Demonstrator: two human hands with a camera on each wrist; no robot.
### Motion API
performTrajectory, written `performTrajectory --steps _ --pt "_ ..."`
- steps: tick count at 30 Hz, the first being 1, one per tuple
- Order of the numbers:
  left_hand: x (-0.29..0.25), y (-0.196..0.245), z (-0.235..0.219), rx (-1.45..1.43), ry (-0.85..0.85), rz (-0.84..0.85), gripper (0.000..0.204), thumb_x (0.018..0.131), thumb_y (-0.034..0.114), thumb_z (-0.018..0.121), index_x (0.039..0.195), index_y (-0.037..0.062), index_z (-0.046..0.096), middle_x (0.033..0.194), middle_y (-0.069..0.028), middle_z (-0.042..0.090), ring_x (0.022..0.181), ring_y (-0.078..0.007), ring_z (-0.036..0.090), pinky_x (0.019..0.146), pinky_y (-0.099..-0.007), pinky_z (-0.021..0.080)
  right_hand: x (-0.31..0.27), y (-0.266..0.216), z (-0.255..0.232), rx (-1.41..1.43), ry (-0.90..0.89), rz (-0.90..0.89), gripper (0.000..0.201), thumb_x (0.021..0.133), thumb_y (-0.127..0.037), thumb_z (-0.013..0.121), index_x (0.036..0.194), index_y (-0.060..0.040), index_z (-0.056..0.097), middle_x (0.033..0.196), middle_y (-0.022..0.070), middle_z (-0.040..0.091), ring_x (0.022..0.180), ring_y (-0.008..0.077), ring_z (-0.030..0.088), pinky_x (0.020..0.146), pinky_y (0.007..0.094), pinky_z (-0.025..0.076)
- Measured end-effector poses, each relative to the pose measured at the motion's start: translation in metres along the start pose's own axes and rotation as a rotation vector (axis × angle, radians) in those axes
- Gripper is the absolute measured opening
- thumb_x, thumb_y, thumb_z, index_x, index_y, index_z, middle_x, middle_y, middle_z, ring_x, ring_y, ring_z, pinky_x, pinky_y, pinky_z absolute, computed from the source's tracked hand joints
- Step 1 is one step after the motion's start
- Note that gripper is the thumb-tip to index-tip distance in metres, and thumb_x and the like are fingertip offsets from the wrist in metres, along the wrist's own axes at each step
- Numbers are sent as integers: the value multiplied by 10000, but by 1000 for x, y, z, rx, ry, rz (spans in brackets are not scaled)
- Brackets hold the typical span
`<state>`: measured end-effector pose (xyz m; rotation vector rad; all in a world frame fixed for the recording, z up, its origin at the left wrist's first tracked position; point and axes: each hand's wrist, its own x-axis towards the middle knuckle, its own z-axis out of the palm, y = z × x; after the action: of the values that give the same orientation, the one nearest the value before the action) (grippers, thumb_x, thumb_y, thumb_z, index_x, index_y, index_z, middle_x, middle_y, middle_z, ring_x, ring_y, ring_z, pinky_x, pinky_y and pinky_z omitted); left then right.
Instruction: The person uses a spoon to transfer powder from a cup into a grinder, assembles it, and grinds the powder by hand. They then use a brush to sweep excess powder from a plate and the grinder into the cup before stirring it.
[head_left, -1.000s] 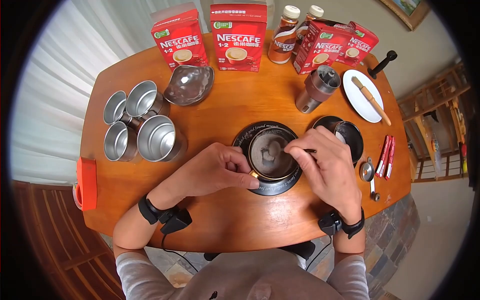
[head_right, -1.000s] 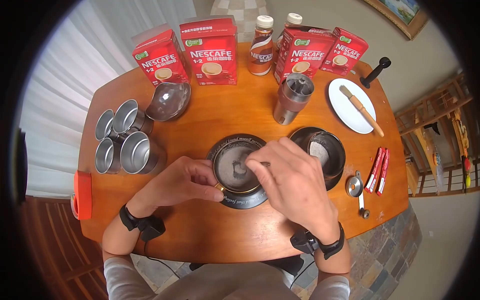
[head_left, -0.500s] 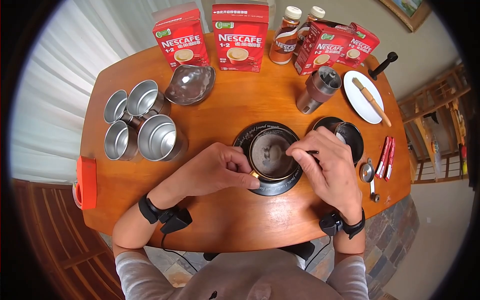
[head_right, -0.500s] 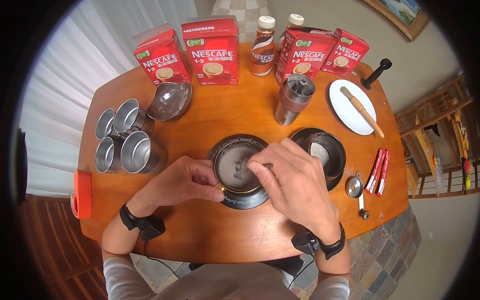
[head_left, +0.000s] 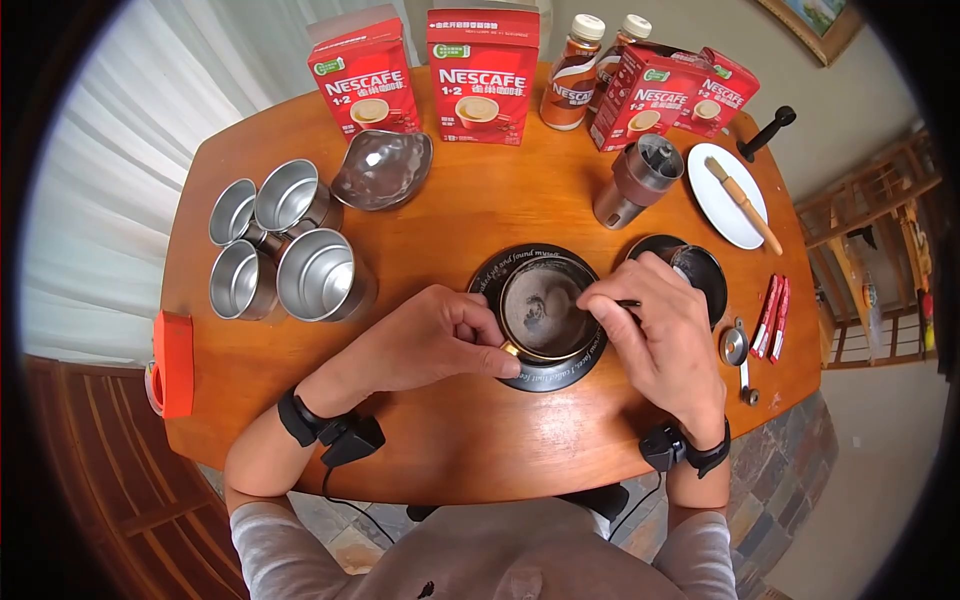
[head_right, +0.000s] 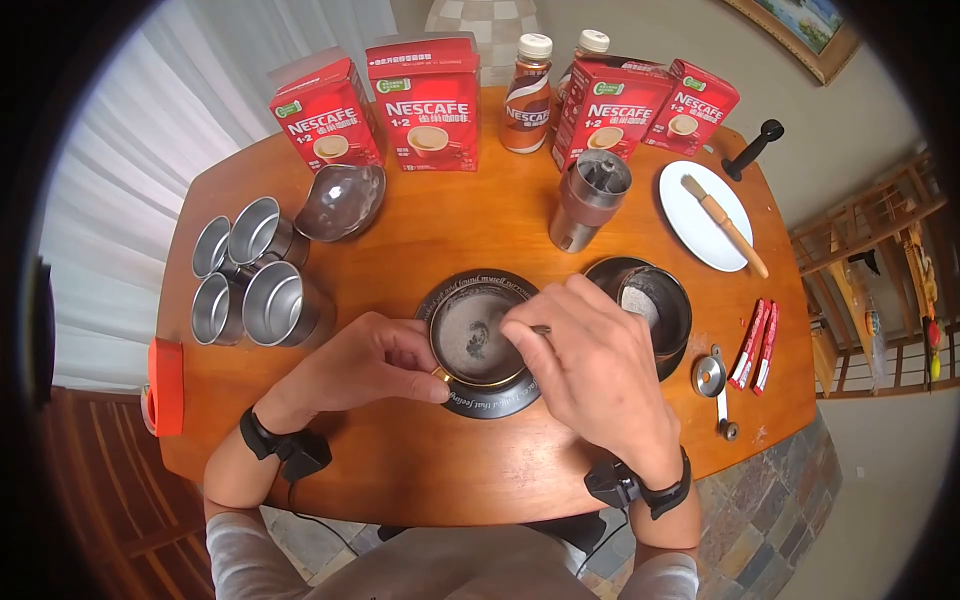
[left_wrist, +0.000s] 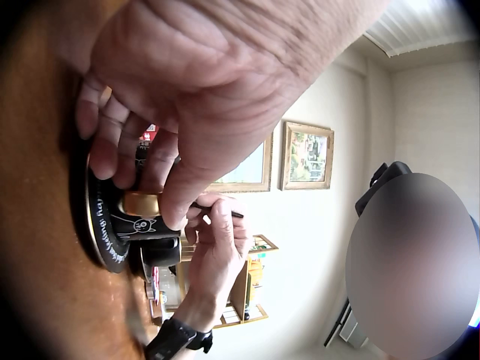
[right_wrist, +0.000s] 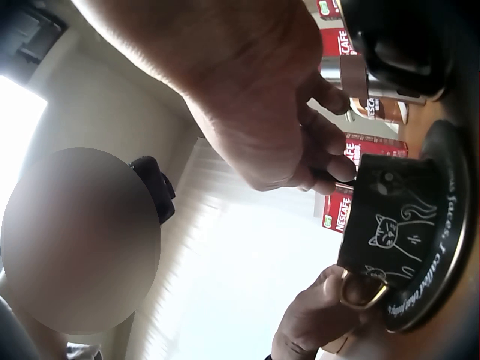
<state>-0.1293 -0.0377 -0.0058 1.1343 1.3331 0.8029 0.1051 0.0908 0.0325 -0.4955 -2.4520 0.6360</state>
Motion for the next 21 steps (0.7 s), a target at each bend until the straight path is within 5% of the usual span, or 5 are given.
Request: performTrajectory --steps 11,21 --pt "-2 1 -1 4 -4 -2 254 869 223 888 872 -5 777 832 2 627 752 -83 566 676 -279 438 1 3 -7 64 -11 -79 67 902 -53 750 963 -25 746 922 81 718 804 300 627 693 395 533" --pt "-1 -2 -1 -6 -15 8 260 870 228 892 888 -4 775 843 4 624 762 -82 561 680 -277 435 0 4 -5 -232 -94 -226 203 801 -46 782 998 -76 742 1004 16 696 842 235 615 660 358 548"
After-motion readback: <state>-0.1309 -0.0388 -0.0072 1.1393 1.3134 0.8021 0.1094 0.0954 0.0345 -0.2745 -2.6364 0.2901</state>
